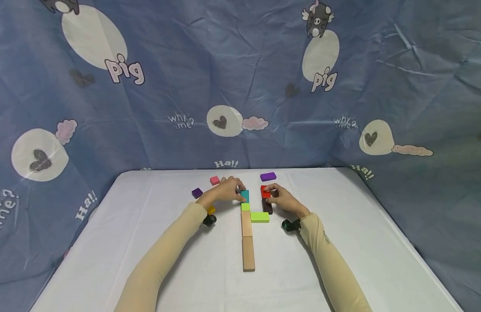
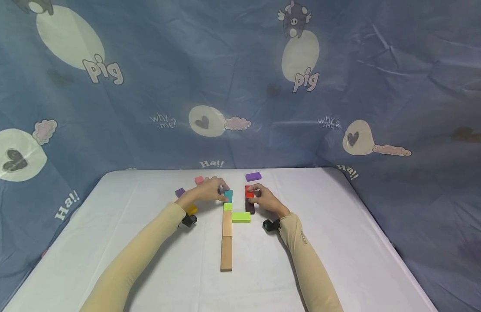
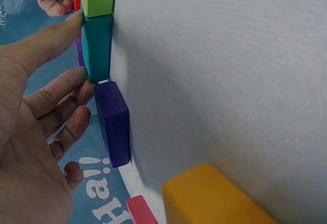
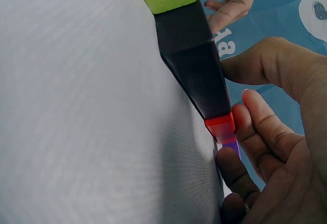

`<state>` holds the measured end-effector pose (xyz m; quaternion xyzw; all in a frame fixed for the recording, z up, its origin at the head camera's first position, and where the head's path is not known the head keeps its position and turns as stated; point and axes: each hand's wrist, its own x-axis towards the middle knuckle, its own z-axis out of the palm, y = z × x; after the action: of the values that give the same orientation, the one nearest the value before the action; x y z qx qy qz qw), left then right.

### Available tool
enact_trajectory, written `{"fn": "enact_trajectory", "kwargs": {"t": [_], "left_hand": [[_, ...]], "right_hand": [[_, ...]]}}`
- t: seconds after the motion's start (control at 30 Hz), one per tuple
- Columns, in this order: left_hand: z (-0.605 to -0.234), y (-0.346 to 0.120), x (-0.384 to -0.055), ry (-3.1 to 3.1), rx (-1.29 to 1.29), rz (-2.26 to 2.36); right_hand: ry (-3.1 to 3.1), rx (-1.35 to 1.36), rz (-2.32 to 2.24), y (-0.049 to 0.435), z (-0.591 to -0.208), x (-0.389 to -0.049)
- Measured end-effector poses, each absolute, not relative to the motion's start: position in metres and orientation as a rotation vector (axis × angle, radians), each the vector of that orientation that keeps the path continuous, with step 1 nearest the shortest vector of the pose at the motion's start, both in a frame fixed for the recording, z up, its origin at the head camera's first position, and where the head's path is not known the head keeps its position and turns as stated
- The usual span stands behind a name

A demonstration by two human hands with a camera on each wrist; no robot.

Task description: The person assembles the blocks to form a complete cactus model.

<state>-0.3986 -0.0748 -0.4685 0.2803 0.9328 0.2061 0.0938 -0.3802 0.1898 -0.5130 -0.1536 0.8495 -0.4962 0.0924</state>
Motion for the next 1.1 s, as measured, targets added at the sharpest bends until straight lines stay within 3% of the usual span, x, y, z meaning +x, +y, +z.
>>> {"fn": "enact_trajectory", "kwargs": {"t": [0.4,0.67,1.1], "left_hand": [[-0.462,-0.069,-0.402,2.756,0.847,0.572],[-0.457,-0.048,-0.424,2.885,0.82,0.659],[-0.456,0.0,-0.448,2.961,0.576,0.61]], "right_hand": [[2.515,-0.465,-1.475,0.193,-0.513,-0.382],[2.521,-0.441,-1.474,0.192,-0.513,-0.383],[2.509,-0.47,-1.477,0.191,-0.51,-0.38]]}}
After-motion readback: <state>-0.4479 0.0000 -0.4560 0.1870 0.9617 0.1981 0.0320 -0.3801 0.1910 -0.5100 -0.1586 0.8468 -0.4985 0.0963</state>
